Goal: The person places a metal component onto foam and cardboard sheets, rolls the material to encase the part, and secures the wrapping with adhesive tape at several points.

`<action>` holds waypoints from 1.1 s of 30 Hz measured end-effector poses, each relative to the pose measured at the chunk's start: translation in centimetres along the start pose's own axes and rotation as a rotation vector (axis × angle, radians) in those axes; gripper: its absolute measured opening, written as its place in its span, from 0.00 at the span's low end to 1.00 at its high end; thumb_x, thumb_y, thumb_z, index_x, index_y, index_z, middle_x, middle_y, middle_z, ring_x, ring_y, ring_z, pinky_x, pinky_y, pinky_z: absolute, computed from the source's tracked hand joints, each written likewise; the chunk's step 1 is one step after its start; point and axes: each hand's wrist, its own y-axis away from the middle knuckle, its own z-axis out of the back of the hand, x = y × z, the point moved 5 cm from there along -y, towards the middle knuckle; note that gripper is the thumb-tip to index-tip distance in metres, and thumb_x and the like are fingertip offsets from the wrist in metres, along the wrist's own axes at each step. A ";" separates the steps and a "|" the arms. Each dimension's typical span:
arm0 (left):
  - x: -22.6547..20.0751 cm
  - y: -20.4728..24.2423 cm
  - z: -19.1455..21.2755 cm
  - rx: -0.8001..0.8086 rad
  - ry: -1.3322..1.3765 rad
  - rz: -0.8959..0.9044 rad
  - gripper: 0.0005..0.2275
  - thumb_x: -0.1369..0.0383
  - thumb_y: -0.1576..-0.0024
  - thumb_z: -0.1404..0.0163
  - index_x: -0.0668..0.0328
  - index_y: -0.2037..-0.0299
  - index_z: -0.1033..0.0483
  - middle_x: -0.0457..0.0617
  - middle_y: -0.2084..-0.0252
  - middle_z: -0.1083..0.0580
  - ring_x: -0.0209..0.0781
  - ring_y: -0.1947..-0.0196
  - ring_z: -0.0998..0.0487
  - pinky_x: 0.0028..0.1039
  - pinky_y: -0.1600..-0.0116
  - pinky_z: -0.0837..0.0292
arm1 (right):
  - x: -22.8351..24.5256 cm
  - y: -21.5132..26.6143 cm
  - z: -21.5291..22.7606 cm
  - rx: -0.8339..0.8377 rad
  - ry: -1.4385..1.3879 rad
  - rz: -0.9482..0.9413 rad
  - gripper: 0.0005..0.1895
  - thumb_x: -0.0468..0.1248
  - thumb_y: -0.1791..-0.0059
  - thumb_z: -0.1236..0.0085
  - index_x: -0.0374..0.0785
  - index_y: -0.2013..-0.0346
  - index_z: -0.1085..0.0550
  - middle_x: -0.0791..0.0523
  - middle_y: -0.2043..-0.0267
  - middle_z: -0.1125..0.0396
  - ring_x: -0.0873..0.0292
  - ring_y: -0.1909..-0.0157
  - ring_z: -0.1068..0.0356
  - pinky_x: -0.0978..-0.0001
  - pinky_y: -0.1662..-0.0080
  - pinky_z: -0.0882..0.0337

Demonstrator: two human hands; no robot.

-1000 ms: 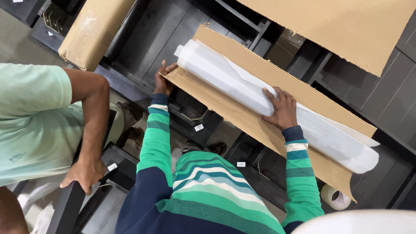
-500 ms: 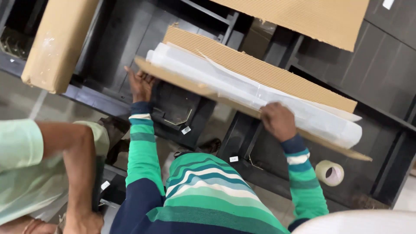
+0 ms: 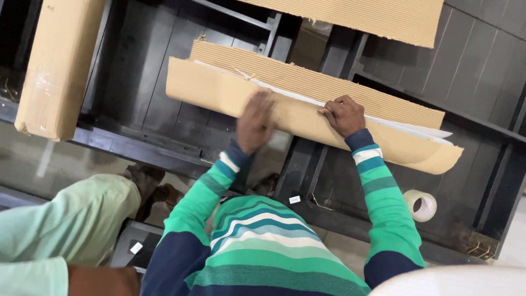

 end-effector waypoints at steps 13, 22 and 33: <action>-4.2 -0.4 -7.9 0.340 -0.320 -0.105 0.35 0.45 0.41 0.49 0.56 0.27 0.39 0.57 0.24 0.44 0.66 0.28 0.44 0.61 0.28 0.53 | -5.8 -3.5 -2.4 -0.141 -0.136 -0.228 0.27 0.51 0.55 0.27 0.48 0.45 0.23 0.55 0.59 0.32 0.52 0.55 0.29 0.58 0.56 0.27; -5.2 -1.7 -7.6 0.441 -0.385 -0.065 0.38 0.48 0.47 0.42 0.64 0.31 0.38 0.62 0.29 0.40 0.67 0.32 0.40 0.63 0.32 0.47 | -9.0 -4.8 -5.1 0.446 -0.184 -0.559 0.19 0.49 0.59 0.27 0.53 0.54 0.17 0.58 0.57 0.22 0.54 0.55 0.23 0.61 0.53 0.27; -5.8 -2.1 -8.1 0.504 -0.336 -0.050 0.37 0.53 0.49 0.40 0.72 0.34 0.36 0.65 0.35 0.38 0.74 0.36 0.38 0.58 0.33 0.40 | 6.0 2.5 -0.2 -0.223 0.056 -0.435 0.12 0.32 0.52 0.37 0.44 0.54 0.19 0.57 0.58 0.33 0.51 0.53 0.32 0.58 0.53 0.30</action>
